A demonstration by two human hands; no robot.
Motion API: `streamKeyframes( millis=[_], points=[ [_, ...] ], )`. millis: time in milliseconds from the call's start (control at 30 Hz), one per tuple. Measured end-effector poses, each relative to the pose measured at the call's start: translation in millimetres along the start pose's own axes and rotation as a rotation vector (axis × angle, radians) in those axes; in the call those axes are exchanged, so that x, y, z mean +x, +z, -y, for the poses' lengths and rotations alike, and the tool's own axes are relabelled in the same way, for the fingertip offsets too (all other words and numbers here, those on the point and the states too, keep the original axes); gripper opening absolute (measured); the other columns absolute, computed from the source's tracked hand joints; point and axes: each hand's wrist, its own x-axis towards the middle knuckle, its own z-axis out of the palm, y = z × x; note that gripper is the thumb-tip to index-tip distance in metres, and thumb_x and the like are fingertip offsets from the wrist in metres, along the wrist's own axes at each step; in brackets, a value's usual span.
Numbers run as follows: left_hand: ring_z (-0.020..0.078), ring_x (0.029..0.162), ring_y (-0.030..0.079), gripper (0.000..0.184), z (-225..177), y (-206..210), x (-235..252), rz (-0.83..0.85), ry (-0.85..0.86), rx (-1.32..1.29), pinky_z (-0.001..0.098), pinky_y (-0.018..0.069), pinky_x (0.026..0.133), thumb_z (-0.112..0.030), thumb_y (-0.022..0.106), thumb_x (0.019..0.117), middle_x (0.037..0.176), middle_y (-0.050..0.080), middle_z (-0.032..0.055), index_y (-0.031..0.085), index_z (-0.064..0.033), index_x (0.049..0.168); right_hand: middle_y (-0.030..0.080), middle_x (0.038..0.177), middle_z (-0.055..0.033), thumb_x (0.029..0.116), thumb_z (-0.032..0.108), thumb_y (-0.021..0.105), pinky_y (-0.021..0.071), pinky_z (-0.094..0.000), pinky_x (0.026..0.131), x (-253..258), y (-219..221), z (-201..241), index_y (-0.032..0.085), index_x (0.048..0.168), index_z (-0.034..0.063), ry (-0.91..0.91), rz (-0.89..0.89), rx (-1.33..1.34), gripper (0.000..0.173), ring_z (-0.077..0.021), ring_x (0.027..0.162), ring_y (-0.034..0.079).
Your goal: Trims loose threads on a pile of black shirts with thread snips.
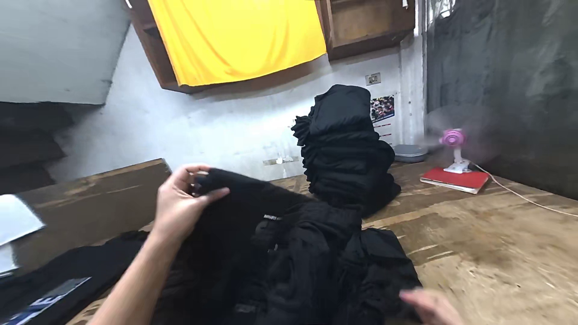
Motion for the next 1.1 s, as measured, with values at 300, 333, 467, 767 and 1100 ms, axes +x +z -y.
streamKeyframes(
  millis=[300, 333, 467, 767, 1100],
  points=[
    [0.0042, 0.092, 0.07, 0.036, -39, -72, 99, -0.319, -0.265, -0.536, 0.0269, 0.0611, 0.081, -0.005, 0.074, 0.0824, 0.101, 0.071, -0.0102, 0.063, -0.0212, 0.113, 0.071, 0.112, -0.0063, 0.1002, 0.019, 0.064, 0.0578, -0.0276, 0.09, 185, 13, 5, 0.057, 0.133, 0.0061, 0.382, 0.01, 0.304, 0.036, -0.0077, 0.101, 0.068],
    [0.0048, 0.09, 0.069, 0.035, -35, -72, 105, -0.313, -0.33, -0.52, 0.0283, 0.0615, 0.08, -0.005, 0.074, 0.0821, 0.099, 0.07, -0.0095, 0.062, -0.0205, 0.111, 0.074, 0.105, -0.0049, 0.0989, 0.014, 0.063, 0.0597, -0.0286, 0.09, 187, 13, 14, 0.062, 0.123, 0.0062, 0.376, 0.051, 0.393, 0.025, -0.0078, 0.097, 0.071],
    [0.0102, 0.085, 0.071, 0.036, -11, -73, 122, -0.358, -0.58, -0.292, 0.0365, 0.0611, 0.076, -0.005, 0.082, 0.0742, 0.099, 0.074, 0.0, 0.071, -0.0096, 0.108, 0.075, 0.105, -0.0066, 0.094, 0.014, 0.073, 0.0588, -0.0362, 0.091, 202, 22, 69, 0.067, 0.121, 0.0026, 0.285, -0.225, 0.248, 0.03, -0.0125, 0.098, 0.072],
    [0.0147, 0.082, 0.067, 0.062, -132, 12, 77, -0.209, -0.525, -0.444, 0.0359, 0.0613, 0.071, -0.006, 0.09, 0.0685, 0.098, 0.064, 0.0068, 0.057, -0.0075, 0.121, 0.062, 0.13, -0.0125, 0.0907, 0.042, 0.078, 0.0538, -0.0505, 0.099, 201, 112, 181, 0.045, 0.144, 0.0105, 0.287, -0.402, 0.516, 0.071, -0.0242, 0.119, 0.063],
    [0.0079, 0.087, 0.069, 0.03, -114, 26, 11, 0.859, -0.504, -0.217, 0.029, 0.0557, 0.083, -0.022, 0.046, 0.1107, 0.103, 0.076, -0.001, 0.072, -0.0112, 0.118, 0.064, 0.127, -0.0133, 0.0841, 0.009, 0.075, 0.0587, -0.0381, 0.094, 83, 88, 61, 0.041, 0.146, 0.0019, 0.491, -0.844, 0.513, 0.071, -0.0175, 0.113, 0.066]
  ],
)
